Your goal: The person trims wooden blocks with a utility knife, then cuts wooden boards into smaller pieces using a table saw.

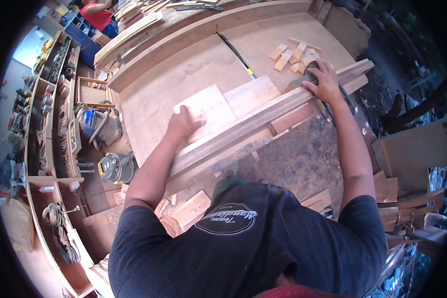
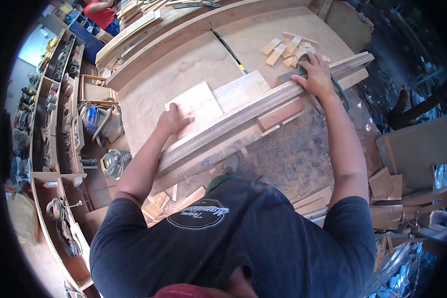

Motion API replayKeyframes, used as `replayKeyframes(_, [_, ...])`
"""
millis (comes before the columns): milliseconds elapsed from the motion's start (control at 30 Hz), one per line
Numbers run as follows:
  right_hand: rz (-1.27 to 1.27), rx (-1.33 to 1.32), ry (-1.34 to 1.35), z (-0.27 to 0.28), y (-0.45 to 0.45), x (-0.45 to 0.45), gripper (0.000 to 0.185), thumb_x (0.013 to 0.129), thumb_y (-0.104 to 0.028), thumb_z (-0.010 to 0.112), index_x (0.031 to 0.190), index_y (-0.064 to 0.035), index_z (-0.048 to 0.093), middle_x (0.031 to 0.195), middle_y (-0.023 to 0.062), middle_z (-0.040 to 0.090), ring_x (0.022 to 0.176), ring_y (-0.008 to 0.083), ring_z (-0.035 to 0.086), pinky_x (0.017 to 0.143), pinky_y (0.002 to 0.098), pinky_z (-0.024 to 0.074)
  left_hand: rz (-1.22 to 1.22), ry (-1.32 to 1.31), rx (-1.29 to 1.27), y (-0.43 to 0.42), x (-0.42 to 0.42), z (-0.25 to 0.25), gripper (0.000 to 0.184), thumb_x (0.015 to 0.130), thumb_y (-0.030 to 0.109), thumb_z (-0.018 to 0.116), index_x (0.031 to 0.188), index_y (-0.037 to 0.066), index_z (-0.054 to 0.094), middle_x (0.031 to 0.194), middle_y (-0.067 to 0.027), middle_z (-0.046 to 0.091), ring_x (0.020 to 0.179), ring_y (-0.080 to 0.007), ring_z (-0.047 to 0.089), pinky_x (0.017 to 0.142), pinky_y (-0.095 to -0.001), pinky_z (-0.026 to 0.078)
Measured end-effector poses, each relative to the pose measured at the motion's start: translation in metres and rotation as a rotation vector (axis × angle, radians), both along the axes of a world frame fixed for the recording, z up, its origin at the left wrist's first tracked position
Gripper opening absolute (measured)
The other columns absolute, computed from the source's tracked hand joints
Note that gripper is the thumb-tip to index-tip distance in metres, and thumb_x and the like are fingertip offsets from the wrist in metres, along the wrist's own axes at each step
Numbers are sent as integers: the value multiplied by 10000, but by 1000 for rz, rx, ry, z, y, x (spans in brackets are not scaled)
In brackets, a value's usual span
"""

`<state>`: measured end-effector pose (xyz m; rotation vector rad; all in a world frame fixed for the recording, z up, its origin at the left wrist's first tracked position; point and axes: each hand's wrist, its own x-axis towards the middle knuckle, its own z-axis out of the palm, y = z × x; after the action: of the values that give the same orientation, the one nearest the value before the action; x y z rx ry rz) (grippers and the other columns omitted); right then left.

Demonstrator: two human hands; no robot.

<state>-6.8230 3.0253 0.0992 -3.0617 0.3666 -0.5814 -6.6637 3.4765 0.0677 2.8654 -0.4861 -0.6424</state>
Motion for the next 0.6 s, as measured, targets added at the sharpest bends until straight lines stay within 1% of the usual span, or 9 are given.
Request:
replayKeyframes(133, [5,1,167,19,9,-6,672,700,-497,788,1244,-129,648,1452,133,459,1414,373,306,1136,532,274,-13,26,51,-4,-11,-1,917,798,558,697,1363,-87,370,1180,-321,609,1201,-449,536,990,-448,469])
replayKeyframes(233, [64,-10,319,40,10,-12,804,639,-497,826,1308,-124,581,1457,128,452,1431,371,281,1157,541,244,-28,27,25,-5,-18,-3,955,856,597,602,1440,-101,313,1284,-340,548,1277,-462,479,1076,-433,399])
replayKeyframes(300, [113,-12,384,40,8,-15,890,609,-479,849,1353,-114,527,1468,129,439,1442,373,264,1173,542,222,-32,150,-114,-1,-14,-14,961,885,659,502,1456,-92,315,1392,-346,450,1343,-472,404,1160,-404,282])
replayKeyframes(367, [335,43,393,31,4,-15,1032,529,-375,907,1397,-60,446,1455,161,439,1426,367,300,1170,533,238,-59,154,-97,-8,-31,6,977,886,689,461,1460,-89,313,1405,-333,443,1360,-459,387,1174,-385,246])
replayKeyframes(400, [334,40,390,28,4,-13,1032,529,-375,907,1397,-60,446,1455,161,439,1426,367,300,1170,533,238,-91,166,-74,-10,-37,12,996,887,718,420,1464,-86,311,1418,-319,436,1378,-446,370,1188,-366,210])
replayKeyframes(467, [340,123,366,26,8,-17,1104,501,-261,928,1425,-23,373,1454,198,419,1414,366,320,1169,504,258,-124,176,-44,-13,-30,17,1026,851,741,452,1464,-71,325,1431,-284,447,1398,-446,335,1186,-402,221])
replayKeyframes(533, [340,98,335,19,7,-18,1100,509,-240,927,1429,-24,364,1459,210,406,1414,371,317,1170,490,264,-299,362,151,-20,-19,49,1029,806,753,515,1443,-45,383,1447,-282,433,1413,-448,303,1174,-446,237])
replayKeyframes(567, [335,78,305,15,8,-19,1097,518,-219,925,1434,-26,354,1464,221,392,1414,376,313,1170,477,269,-271,343,148,-21,-3,49,974,751,753,590,1353,-7,503,1449,-307,412,1414,-445,287,1171,-509,199])
replayKeyframes(600, [333,73,309,14,7,-20,1097,518,-219,925,1434,-26,354,1464,221,392,1414,376,313,1170,477,269,-273,344,142,-17,3,42,974,751,753,590,1353,-7,503,1449,-307,412,1414,-445,287,1171,-509,199])
